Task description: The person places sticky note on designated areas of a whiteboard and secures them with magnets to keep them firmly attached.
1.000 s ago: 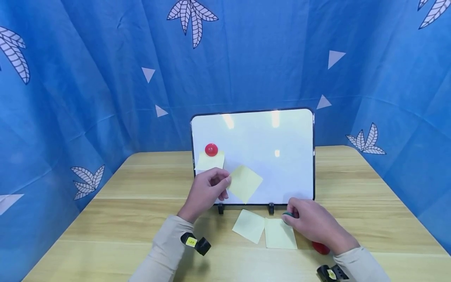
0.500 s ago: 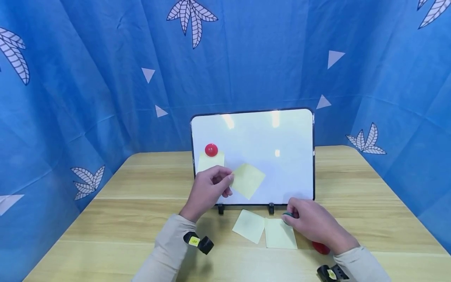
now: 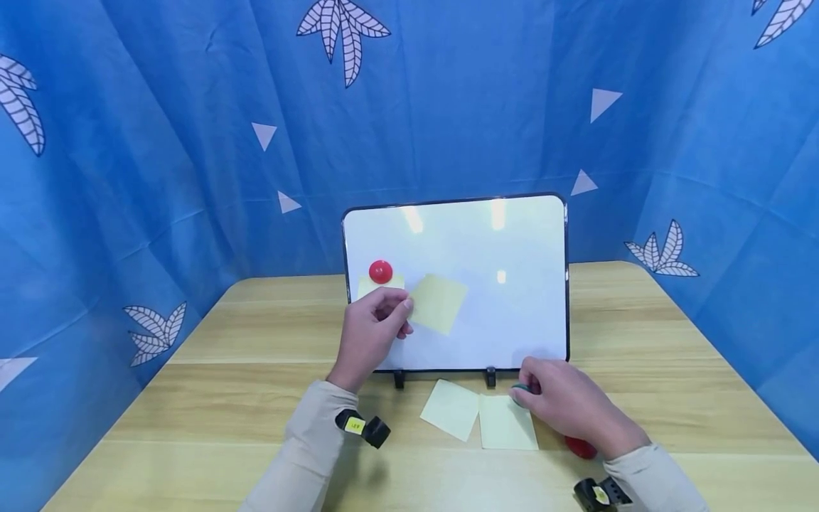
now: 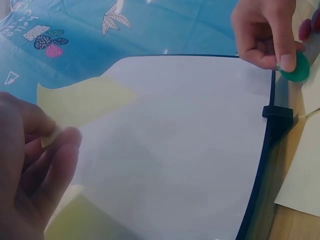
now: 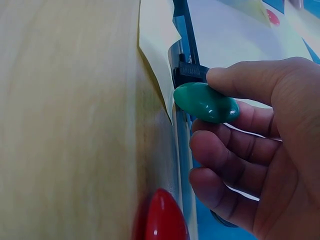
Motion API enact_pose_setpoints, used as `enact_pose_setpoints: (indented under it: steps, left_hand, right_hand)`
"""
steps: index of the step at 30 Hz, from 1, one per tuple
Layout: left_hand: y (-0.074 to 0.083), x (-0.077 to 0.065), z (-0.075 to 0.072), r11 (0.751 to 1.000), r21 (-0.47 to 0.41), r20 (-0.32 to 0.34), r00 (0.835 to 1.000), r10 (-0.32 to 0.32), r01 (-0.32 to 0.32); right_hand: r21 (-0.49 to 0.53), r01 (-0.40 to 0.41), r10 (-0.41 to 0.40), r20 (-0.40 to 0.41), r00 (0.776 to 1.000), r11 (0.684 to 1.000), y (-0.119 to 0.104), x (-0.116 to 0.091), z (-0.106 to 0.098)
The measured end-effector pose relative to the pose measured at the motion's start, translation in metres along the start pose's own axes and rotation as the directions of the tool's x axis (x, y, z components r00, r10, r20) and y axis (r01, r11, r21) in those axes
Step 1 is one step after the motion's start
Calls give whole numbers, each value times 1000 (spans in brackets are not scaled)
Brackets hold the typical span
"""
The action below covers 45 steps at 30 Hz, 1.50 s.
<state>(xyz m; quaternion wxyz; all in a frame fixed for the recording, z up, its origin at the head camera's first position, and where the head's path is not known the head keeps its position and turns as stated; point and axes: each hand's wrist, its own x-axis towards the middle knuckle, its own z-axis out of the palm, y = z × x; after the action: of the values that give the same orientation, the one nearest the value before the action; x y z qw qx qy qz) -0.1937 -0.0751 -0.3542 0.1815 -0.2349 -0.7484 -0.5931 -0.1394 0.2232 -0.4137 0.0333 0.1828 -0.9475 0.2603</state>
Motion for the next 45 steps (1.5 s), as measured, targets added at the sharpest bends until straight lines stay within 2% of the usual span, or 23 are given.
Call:
enact_pose_setpoints:
  steps: [6, 14, 23, 33, 39, 45]
  left_hand:
    - [-1, 5, 3, 1000, 5, -35, 999, 0, 0]
    - [-4, 7, 4, 998, 30, -112, 992, -51, 54]
    - [-7, 7, 6, 995, 81, -112, 993, -48, 57]
    - [-11, 7, 7, 990, 88, -125, 988, -96, 107]
    - [-14, 5, 10, 987, 92, -145, 983, -116, 130]
    - [-19, 7, 14, 982, 139, -179, 979, -101, 127]
  right_hand:
    - [1, -10, 10, -3, 1000, 1000, 0, -1, -2]
    - [5, -21, 21, 3, 1000, 1000, 0, -1, 0]
    - [-6, -40, 40, 4, 999, 999, 0, -1, 1]
    - [-10, -24, 24, 4, 1000, 1000, 0, 0, 1]
    - [-8, -31, 31, 9, 999, 999, 0, 2, 1]
    - [-15, -26, 26, -4, 1000, 1000, 1, 0, -1]
